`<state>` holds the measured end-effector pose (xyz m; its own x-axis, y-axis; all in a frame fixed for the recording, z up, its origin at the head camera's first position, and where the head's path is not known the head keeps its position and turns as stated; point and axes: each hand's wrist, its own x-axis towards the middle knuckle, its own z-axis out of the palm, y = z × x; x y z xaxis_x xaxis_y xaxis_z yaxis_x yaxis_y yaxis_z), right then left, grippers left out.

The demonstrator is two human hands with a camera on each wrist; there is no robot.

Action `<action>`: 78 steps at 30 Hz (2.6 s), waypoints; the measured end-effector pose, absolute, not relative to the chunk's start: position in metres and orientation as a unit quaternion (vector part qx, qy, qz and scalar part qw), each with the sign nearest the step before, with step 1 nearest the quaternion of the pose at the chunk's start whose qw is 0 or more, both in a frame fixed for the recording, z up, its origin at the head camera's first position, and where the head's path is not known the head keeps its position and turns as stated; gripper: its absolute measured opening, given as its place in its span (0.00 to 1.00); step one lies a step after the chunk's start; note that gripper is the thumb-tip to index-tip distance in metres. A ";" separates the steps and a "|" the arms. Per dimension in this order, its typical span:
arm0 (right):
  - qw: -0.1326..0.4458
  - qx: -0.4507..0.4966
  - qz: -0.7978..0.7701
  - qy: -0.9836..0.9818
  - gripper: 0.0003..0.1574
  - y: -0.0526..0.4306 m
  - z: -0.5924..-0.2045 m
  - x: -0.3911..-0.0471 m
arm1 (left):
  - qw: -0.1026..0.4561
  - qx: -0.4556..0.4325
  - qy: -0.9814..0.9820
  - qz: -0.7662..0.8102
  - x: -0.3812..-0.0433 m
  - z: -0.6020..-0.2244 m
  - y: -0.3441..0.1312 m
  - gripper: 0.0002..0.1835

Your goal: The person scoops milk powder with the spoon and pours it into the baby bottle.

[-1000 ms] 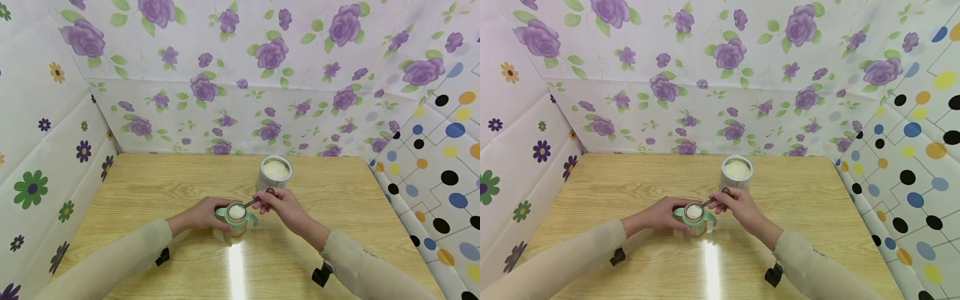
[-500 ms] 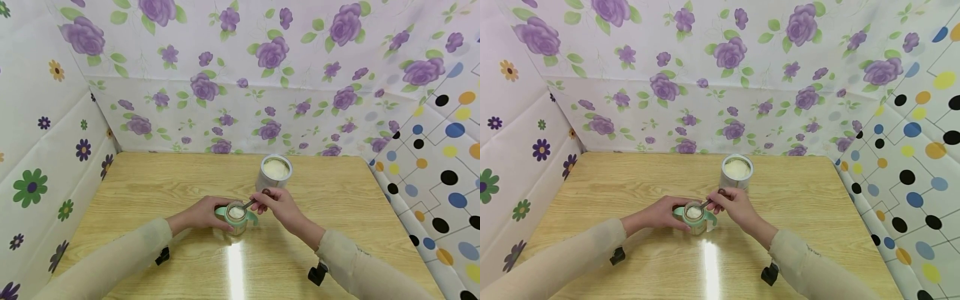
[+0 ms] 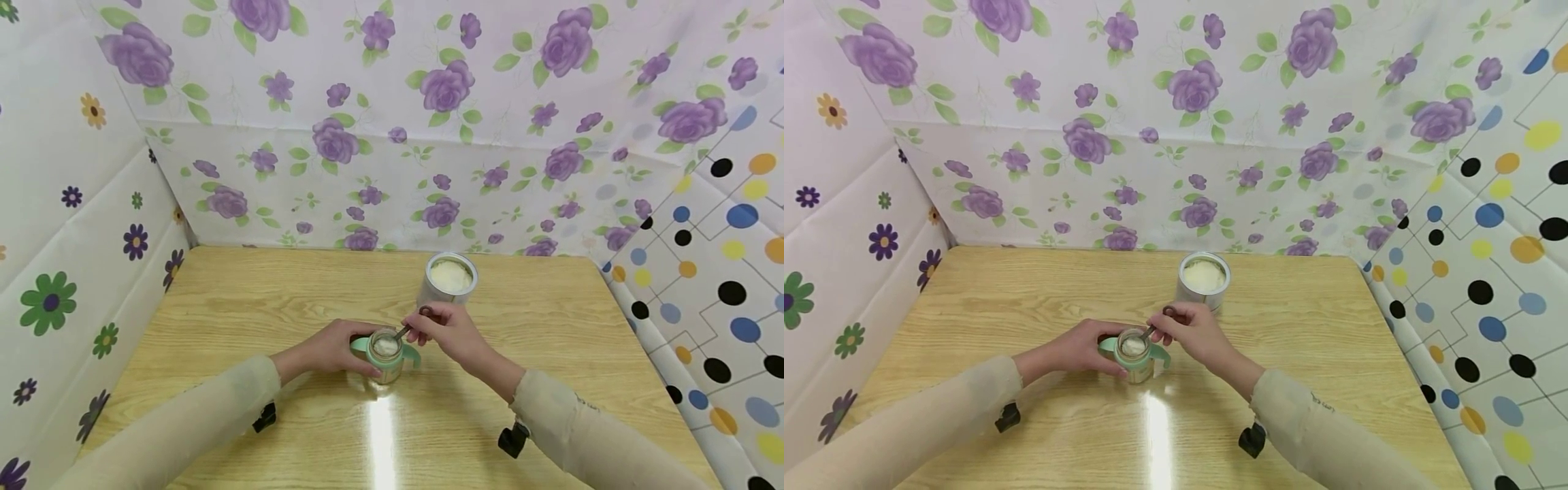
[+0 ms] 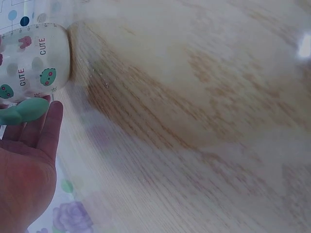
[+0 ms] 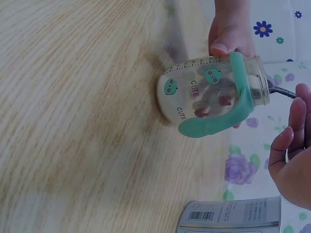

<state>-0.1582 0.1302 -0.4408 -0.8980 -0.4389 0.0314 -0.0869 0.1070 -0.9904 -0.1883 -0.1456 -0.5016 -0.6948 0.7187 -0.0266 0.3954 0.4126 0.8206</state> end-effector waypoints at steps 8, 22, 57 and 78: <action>0.118 -0.221 -0.595 0.764 0.14 0.127 -0.442 -0.163 | 0.197 0.339 0.816 0.425 -0.188 -0.502 -0.146 0.42; 0.090 -0.246 -0.563 0.784 0.12 0.122 -0.442 -0.163 | 0.203 0.334 0.815 0.429 -0.188 -0.502 -0.147 0.43; 0.065 -0.281 -0.521 0.803 0.11 0.133 -0.451 -0.158 | 0.199 0.331 0.823 0.418 -0.189 -0.502 -0.147 0.42; 0.050 -0.287 -0.505 0.812 0.12 0.132 -0.448 -0.158 | 0.198 0.328 0.824 0.417 -0.188 -0.500 -0.146 0.42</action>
<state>-0.1582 0.1318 -0.4477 -0.8301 -0.5173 0.2083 -0.4156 0.3248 -0.8496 -0.1879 -0.1464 -0.4997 -0.7063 0.7060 -0.0521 0.3767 0.4371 0.8167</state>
